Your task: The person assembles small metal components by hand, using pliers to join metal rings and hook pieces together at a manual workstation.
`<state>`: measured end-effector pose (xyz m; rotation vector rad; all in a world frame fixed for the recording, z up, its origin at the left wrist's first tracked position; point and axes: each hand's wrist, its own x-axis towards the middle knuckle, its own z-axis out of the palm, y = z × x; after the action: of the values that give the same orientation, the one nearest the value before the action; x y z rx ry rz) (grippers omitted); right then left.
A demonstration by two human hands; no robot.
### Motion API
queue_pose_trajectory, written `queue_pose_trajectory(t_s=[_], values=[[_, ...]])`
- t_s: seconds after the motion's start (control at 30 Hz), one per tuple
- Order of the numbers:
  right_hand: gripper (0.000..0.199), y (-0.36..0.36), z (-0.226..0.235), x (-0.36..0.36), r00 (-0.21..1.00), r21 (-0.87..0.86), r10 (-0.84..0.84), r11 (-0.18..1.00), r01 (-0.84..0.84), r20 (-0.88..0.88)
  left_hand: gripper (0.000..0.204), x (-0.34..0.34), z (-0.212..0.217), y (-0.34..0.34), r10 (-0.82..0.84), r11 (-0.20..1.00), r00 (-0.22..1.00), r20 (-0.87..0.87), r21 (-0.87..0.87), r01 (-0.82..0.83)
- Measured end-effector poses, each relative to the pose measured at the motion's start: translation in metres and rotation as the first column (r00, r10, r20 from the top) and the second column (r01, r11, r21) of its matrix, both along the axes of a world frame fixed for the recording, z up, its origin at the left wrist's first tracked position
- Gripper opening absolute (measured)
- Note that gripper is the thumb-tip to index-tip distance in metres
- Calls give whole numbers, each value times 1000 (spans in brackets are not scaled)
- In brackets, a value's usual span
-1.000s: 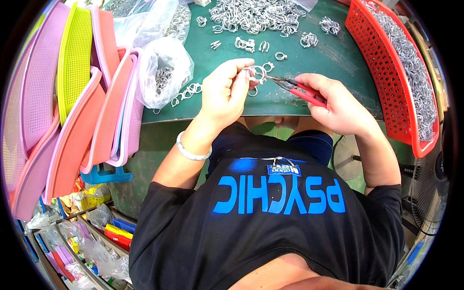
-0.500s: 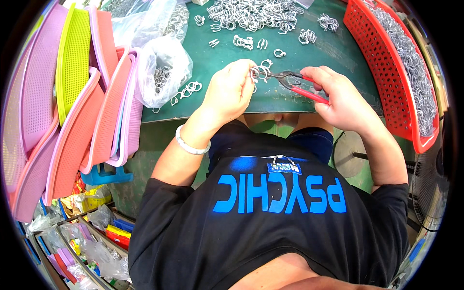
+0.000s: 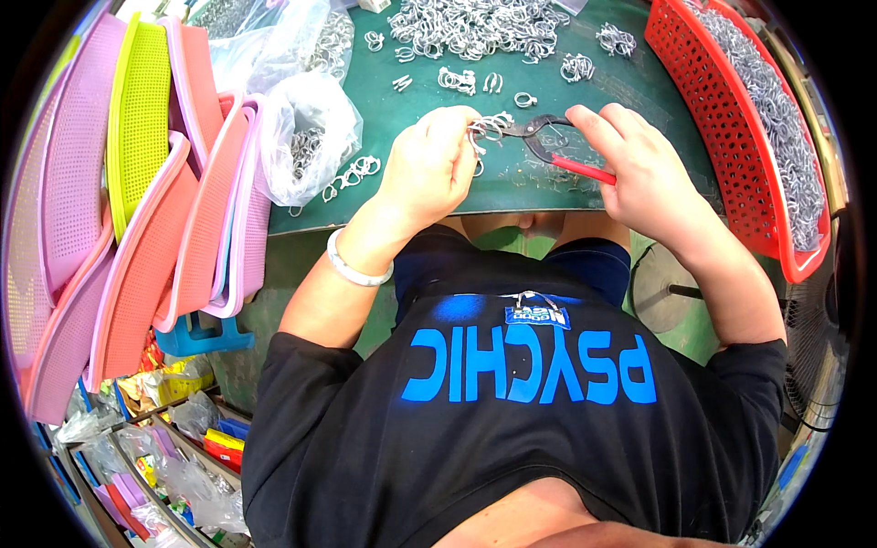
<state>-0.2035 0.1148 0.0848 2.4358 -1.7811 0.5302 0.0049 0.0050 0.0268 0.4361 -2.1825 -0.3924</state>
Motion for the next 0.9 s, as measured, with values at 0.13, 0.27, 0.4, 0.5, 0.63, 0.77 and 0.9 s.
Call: queue_pose_trajectory(t_s=[0.13,0.27,0.4,0.5,0.63,0.77,0.9], values=[[46,-3,9,0,974,238,-36,971,-19,225,18,3,-3,0,25,990,999,22,141,-28],[43,-9,2,-5,914,362,-88,930,-67,397,24,-1,-11,-3,20,982,999,-35,186,-14],[42,-9,3,-1,866,448,-174,892,-64,470,28,-5,1,1,48,990,998,-30,134,-44],[42,-11,4,0,879,444,-161,894,-62,448,28,-6,2,-2,33,993,998,-49,111,-27],[42,-9,3,0,858,436,-157,896,-85,489,26,-5,5,-3,61,996,998,18,60,-62],[43,-8,5,-1,892,433,-132,898,-77,432,19,-1,7,-12,83,982,996,32,-173,-76],[42,-7,6,-4,888,443,-81,885,-145,452,15,4,15,-13,54,938,992,110,-347,-13]])
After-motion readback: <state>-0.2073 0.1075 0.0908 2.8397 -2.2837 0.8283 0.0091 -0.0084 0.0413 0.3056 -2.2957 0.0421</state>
